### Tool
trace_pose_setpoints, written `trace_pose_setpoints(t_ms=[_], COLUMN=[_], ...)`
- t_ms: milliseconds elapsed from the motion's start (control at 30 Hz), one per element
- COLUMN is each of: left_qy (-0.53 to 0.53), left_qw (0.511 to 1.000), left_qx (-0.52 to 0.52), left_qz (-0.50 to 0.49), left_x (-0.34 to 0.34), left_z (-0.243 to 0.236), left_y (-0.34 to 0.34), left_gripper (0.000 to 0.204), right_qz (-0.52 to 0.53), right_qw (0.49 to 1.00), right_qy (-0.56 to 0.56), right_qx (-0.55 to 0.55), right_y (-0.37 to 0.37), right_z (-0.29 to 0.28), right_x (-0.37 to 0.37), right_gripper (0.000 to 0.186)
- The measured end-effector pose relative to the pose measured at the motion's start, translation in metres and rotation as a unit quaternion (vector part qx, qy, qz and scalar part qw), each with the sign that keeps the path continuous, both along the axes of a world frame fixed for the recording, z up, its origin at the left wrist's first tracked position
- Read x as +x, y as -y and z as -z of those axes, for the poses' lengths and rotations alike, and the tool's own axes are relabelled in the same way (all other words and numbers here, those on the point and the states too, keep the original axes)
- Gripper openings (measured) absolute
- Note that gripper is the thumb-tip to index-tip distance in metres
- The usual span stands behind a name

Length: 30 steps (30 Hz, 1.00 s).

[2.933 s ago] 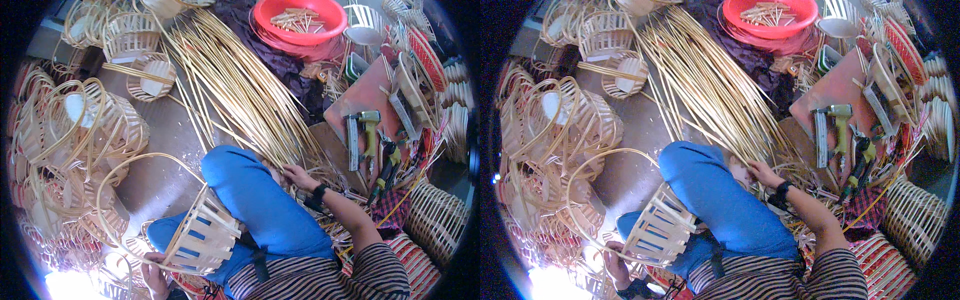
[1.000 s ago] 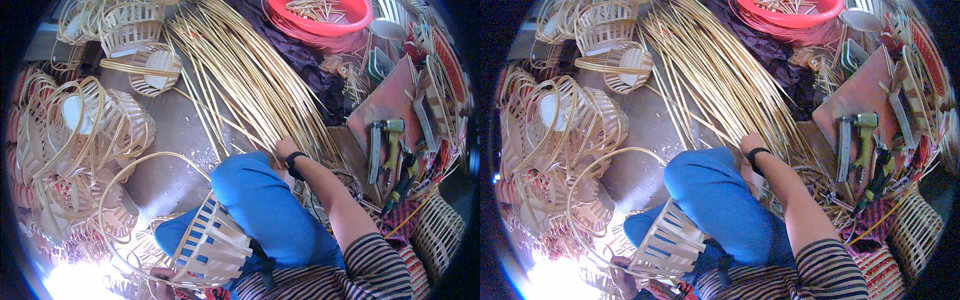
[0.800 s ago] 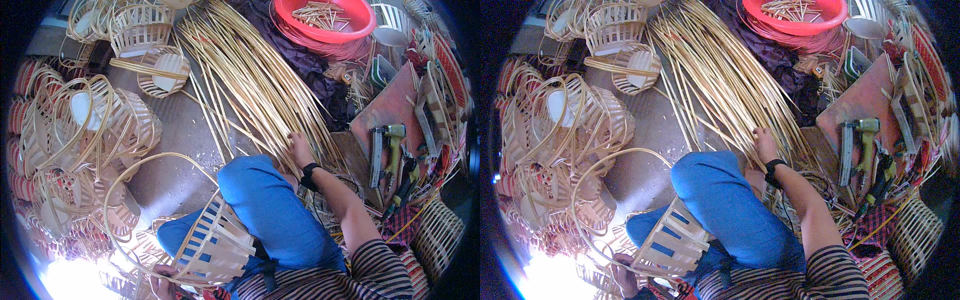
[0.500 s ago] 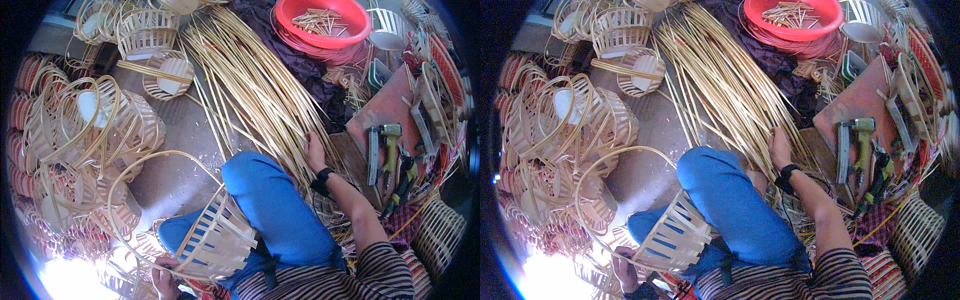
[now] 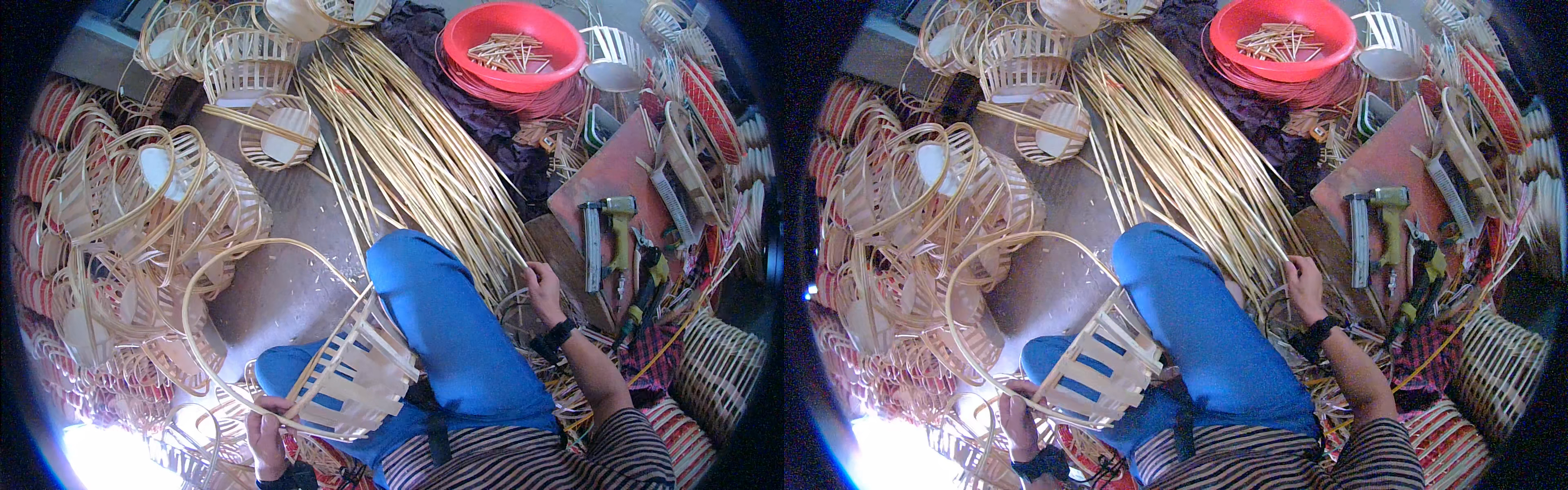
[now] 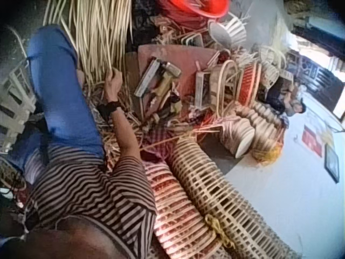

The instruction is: The person constructs baskets by assembling wooden frames and attaching long flexible strips using a pneumatic staple gun and shears.

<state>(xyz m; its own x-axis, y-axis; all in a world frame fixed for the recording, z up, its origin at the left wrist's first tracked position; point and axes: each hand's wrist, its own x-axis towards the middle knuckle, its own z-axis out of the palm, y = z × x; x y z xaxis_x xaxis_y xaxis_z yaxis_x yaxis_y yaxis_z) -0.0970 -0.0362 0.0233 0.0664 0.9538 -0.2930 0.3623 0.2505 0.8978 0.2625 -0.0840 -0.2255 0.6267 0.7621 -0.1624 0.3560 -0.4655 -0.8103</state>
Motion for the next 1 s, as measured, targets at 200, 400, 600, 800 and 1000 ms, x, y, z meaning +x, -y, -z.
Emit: trace_pose_setpoints(t_ms=[200, 400, 600, 800, 1000], left_qy=[0.0, -0.036, -0.017, -0.017, -0.034], left_qw=[1.0, 0.998, 0.998, 0.998, 0.999], left_qx=[0.009, 0.02, 0.042, 0.039, 0.024], left_qz=[0.027, 0.038, 0.047, 0.035, 0.034], left_x=[-0.001, 0.001, 0.0, -0.002, -0.006], left_z=[0.009, 0.014, 0.017, 0.014, 0.01], left_y=[-0.004, -0.003, 0.0, 0.001, 0.0], left_gripper=[0.028, 0.036, 0.038, 0.041, 0.042], right_qz=[-0.005, 0.016, -0.002, 0.017, 0.052], right_qw=[0.998, 0.993, 0.989, 0.961, 0.935], right_qy=[-0.063, -0.118, -0.15, -0.268, -0.347], right_qx=[0.004, -0.013, -0.002, -0.064, -0.051], right_y=[0.017, 0.04, 0.015, -0.022, -0.035], right_z=[-0.015, -0.02, -0.01, 0.01, 0.026], right_x=[0.01, 0.019, 0.022, 0.018, 0.02], right_gripper=[0.02, 0.02, 0.025, 0.023, 0.024])
